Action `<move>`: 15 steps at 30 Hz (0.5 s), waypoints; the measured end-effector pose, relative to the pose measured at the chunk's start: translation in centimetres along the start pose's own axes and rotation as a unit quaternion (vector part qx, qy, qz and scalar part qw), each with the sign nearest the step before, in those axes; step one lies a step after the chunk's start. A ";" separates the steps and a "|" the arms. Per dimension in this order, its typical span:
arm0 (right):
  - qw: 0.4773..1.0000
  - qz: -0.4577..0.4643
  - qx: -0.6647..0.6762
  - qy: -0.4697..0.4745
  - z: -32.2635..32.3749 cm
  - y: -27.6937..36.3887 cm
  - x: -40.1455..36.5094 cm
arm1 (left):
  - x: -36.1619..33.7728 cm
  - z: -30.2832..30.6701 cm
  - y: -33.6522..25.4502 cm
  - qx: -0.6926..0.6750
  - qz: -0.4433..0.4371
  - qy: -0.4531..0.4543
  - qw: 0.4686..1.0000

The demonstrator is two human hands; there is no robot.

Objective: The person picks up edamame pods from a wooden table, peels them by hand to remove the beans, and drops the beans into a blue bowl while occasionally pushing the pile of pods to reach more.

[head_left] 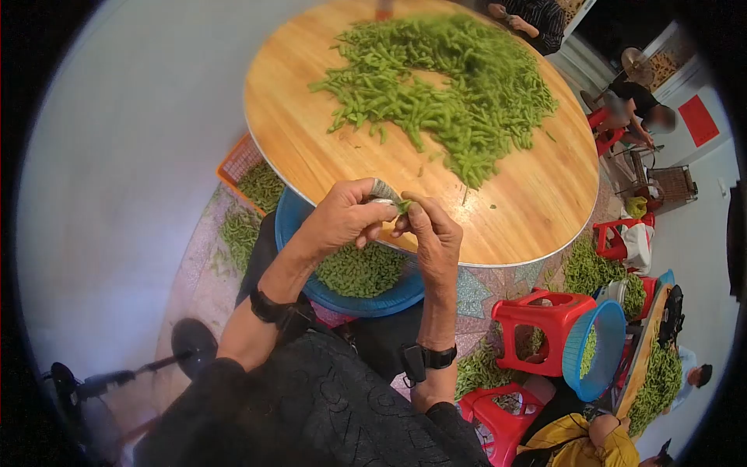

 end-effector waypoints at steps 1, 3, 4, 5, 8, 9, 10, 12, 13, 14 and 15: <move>1.000 -0.010 -0.002 -0.009 0.2 -0.2 -0.1 | 0.1 -0.1 0.1 -0.021 0.001 0.005 1.000; 1.000 0.008 0.004 -0.019 0.1 0.1 -0.2 | 0.2 -0.1 0.4 -0.043 0.004 0.009 0.999; 0.999 0.034 -0.035 -0.017 -0.1 0.6 -0.3 | 0.3 -0.1 0.9 -0.068 0.010 0.014 0.998; 0.995 0.060 -0.074 -0.015 -0.3 1.1 -0.4 | 0.4 -0.1 1.2 -0.093 0.016 0.018 0.995; 0.985 0.077 -0.155 0.003 -0.5 1.2 -0.1 | 0.4 -0.2 1.3 -0.129 0.019 0.025 0.991; 0.985 0.076 -0.155 0.003 -0.5 1.2 -0.1 | 0.3 -0.2 1.3 -0.130 0.020 0.024 0.991; 0.987 0.067 -0.142 0.009 -0.7 1.0 -0.1 | 0.2 0.1 1.1 -0.104 0.012 0.016 0.994; 0.990 0.057 -0.130 0.016 -1.0 0.9 -0.2 | 0.0 0.3 1.0 -0.078 0.006 0.006 0.997; 0.996 0.028 -0.087 0.013 -0.9 0.3 -0.2 | 0.0 0.5 0.9 -0.064 0.003 0.005 0.998; 0.999 -0.001 -0.045 0.009 -0.8 -0.2 -0.3 | -0.1 0.5 0.8 -0.050 0.001 0.005 0.999; 0.999 -0.002 -0.045 0.009 -0.9 0.0 -0.3 | -0.2 0.6 0.7 -0.050 0.002 0.006 0.999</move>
Point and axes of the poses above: each hand's wrist, its own x-axis towards the middle knuckle, its own z-axis out of the back of the hand, y = z × x, the point moved 10 cm from there along x, towards the middle knuckle, and after that the axes turned 15 degrees about x, right-handed, at the moved point
